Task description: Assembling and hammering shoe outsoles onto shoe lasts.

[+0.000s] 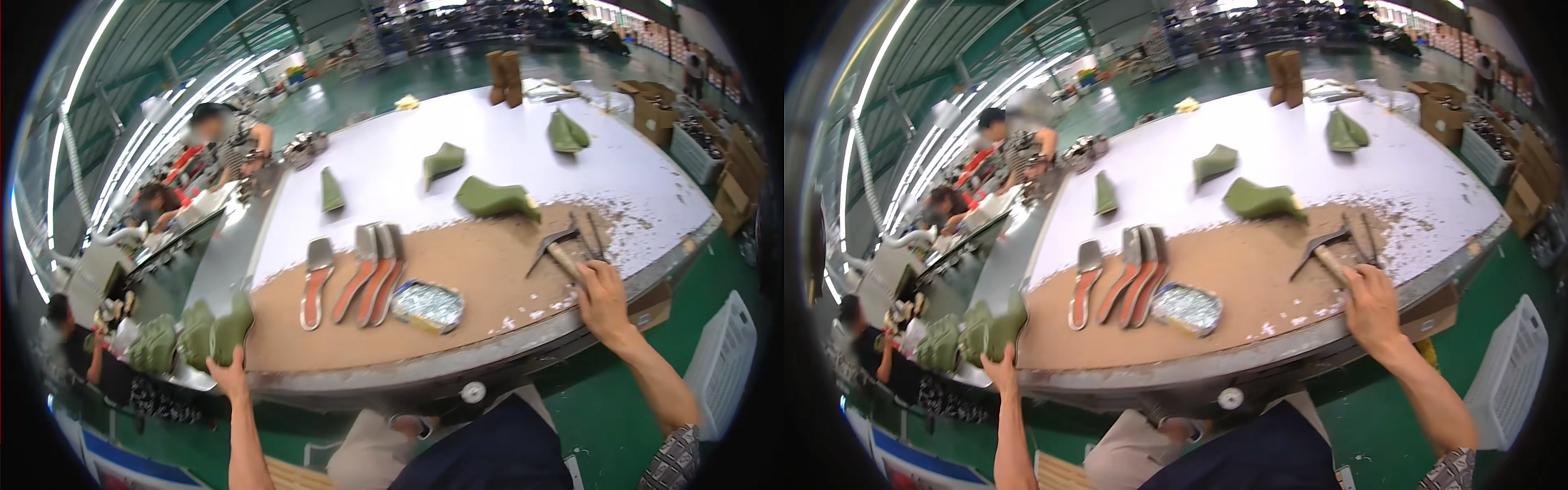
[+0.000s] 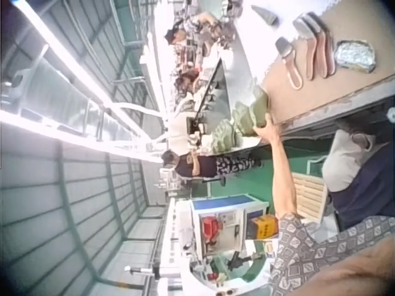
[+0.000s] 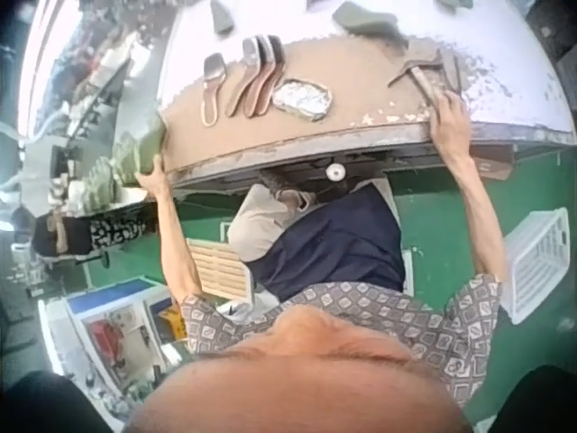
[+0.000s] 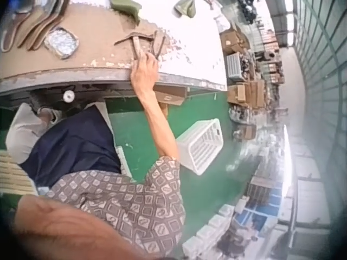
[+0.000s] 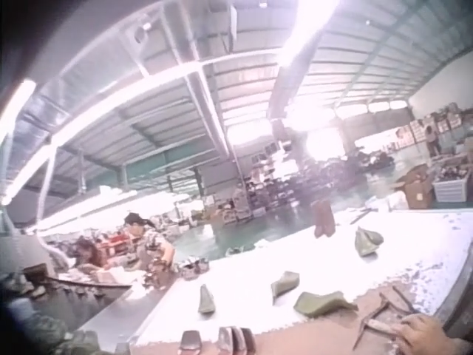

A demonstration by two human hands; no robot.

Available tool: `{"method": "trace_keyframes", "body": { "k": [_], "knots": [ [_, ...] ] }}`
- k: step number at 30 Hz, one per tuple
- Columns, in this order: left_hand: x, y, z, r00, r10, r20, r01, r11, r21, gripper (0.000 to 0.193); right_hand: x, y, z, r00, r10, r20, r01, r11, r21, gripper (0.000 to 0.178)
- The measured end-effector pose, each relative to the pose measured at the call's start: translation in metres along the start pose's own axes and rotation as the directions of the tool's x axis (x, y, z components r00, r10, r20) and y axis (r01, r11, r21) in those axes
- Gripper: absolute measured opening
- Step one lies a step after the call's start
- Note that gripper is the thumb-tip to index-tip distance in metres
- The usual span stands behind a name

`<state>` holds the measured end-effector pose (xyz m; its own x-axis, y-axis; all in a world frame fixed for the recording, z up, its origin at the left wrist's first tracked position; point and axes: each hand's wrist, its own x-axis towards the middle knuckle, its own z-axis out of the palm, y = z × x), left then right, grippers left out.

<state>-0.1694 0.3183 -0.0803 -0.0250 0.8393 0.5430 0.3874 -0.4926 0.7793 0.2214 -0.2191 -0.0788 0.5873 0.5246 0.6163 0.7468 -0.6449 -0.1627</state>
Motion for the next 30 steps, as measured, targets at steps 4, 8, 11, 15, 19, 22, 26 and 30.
{"method": "trace_keyframes", "body": {
  "k": [4,8,11,15,19,22,26,30],
  "knots": [
    [0.008,-0.038,-0.014,0.990,-0.030,0.140,0.015,0.994,0.111,0.054,0.051,-0.006,0.024,0.988,0.153,0.027,-0.153,0.932,0.329,0.047],
    [0.009,0.021,0.028,0.861,0.496,0.108,-0.474,0.710,0.521,0.050,0.113,0.025,0.074,0.979,0.202,-0.041,-0.183,0.944,0.273,0.049],
    [-0.027,0.105,0.066,0.857,0.351,0.378,-0.376,0.927,-0.009,0.036,0.144,0.023,0.107,0.916,0.386,0.112,-0.399,0.843,0.360,0.050],
    [-0.086,0.153,0.149,0.653,0.294,0.698,-0.424,0.905,0.016,0.031,0.153,0.059,0.122,0.879,0.442,0.178,-0.476,0.807,0.350,0.041],
    [-0.087,0.145,0.193,0.661,0.167,0.732,-0.386,0.911,0.142,0.039,0.128,0.026,0.077,0.738,0.499,0.455,-0.631,0.268,0.728,0.034],
    [-0.085,0.133,0.192,0.828,0.283,0.484,-0.364,0.928,0.080,0.042,0.098,0.001,0.022,0.769,0.496,0.402,-0.526,0.135,0.839,0.035],
    [-0.097,0.195,0.166,0.817,0.232,0.528,-0.170,0.972,-0.164,0.039,0.075,-0.002,-0.041,0.853,0.473,0.222,-0.368,0.243,0.898,0.039],
    [-0.175,0.235,0.117,0.602,0.190,0.776,0.373,0.792,-0.483,0.059,0.081,-0.068,-0.062,0.952,0.290,0.100,-0.207,0.370,0.906,0.038]
  ]
}}
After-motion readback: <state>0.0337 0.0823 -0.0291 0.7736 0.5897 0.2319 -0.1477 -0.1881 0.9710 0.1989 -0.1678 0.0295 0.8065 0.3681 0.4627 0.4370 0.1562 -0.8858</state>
